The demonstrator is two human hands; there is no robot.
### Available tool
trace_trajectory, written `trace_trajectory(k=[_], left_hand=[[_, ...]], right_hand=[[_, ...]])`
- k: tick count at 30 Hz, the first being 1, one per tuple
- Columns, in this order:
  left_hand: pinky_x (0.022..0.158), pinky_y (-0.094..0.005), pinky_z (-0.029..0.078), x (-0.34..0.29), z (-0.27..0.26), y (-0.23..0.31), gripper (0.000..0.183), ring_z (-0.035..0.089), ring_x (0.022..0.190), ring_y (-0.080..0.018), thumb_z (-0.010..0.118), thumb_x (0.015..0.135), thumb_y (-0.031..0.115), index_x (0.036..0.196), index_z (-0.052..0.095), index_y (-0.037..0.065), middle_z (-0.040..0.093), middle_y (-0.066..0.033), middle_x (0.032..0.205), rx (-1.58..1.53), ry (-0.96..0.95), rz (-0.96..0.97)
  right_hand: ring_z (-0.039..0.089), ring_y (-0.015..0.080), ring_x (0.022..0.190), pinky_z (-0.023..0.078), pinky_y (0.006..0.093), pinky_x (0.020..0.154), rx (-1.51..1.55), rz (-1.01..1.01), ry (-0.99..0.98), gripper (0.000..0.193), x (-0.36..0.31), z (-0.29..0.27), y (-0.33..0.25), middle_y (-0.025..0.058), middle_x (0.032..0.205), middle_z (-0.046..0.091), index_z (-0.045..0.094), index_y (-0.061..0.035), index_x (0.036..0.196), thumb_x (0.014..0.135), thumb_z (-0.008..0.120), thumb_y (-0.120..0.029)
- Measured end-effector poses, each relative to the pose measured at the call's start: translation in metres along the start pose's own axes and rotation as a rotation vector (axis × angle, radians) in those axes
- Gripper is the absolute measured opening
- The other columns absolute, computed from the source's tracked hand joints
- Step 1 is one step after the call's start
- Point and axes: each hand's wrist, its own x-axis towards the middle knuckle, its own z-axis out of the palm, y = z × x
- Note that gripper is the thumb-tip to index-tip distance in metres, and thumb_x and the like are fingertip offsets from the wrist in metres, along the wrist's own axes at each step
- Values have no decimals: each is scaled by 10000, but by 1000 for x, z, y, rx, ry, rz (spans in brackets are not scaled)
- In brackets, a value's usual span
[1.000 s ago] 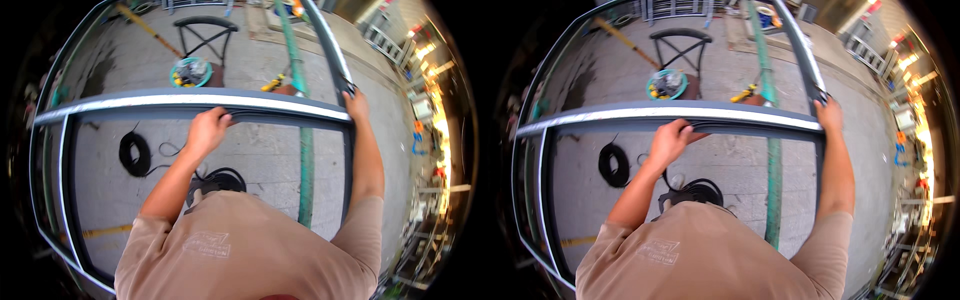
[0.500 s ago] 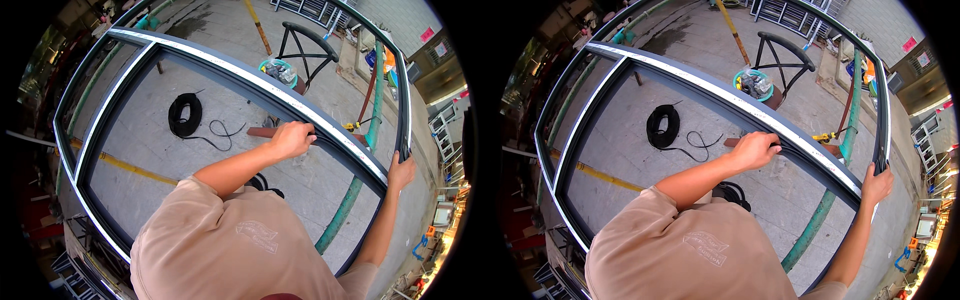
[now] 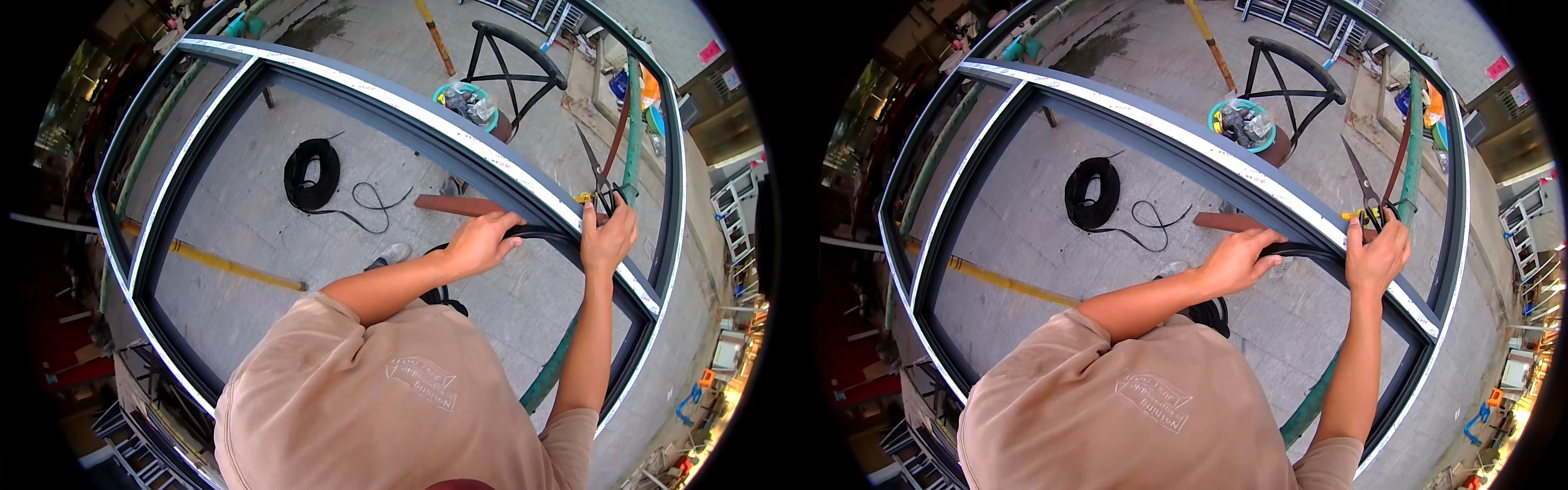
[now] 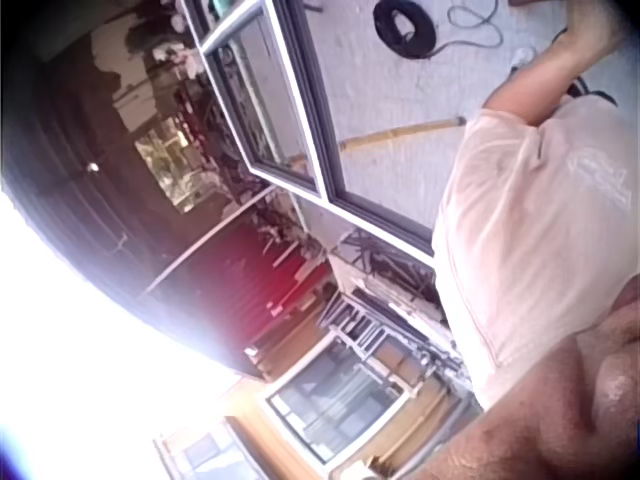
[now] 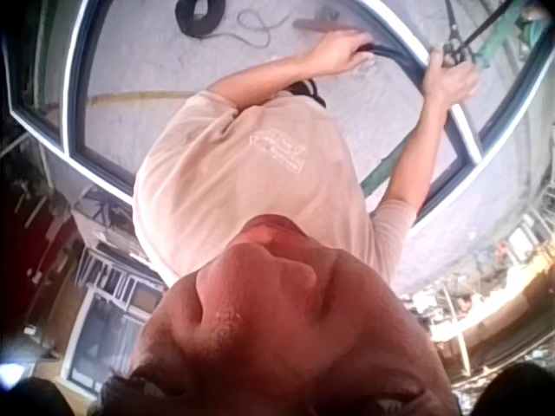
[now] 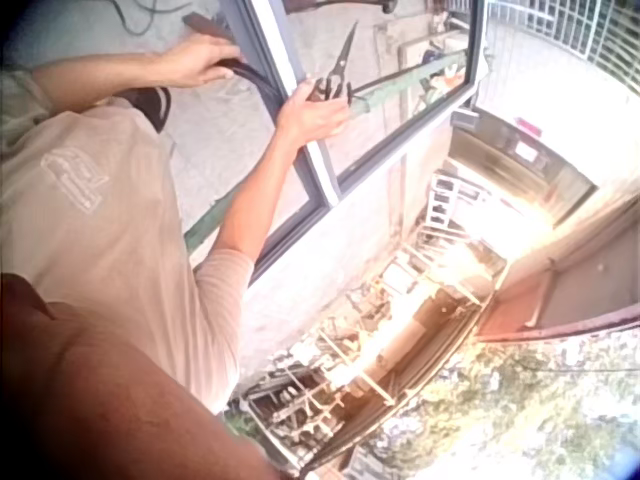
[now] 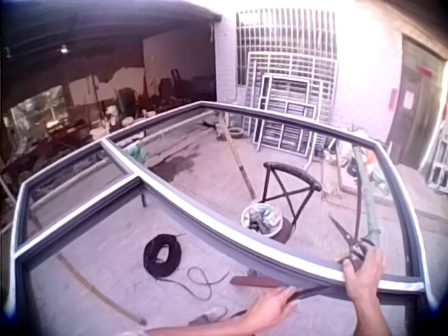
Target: The person installs a black rubber gasket into the frame of a white window using their hands and cuts it with scissors.
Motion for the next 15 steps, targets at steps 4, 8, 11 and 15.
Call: trace_trajectory(k=[4,8,11,15], left_hand=[[948,-531,597,-3,6,-3,383,742,1131,-450,783,1039,212,1360,633,67,769,-217,1225,-39,-1,-36],[931,-527,597,-5,11,-9,398,745,1130,-451,791,1035,180,1362,590,80,766,-218,1224,-93,-9,-64],[943,-519,598,-2,15,-11,395,750,1136,-446,792,1032,162,1360,592,75,768,-217,1221,-103,3,-15],[928,-497,599,3,14,-12,332,762,1104,-424,778,1038,158,1334,663,61,778,-218,1167,-87,61,37]], right_hand=[[662,432,1210,495,532,1090,28,104,-76,553,2,-4,-13,201,1241,695,705,-16,1366,943,808,-357],[682,436,1183,517,534,1061,63,150,-120,557,1,-4,-14,197,1240,706,721,-20,1343,932,806,-386],[740,381,1091,556,516,975,31,98,-54,518,-1,3,-2,185,1171,735,741,-19,1313,942,809,-373],[698,431,1172,538,533,1047,51,103,-48,569,2,2,-5,215,1228,726,747,-32,1307,905,816,-429]])
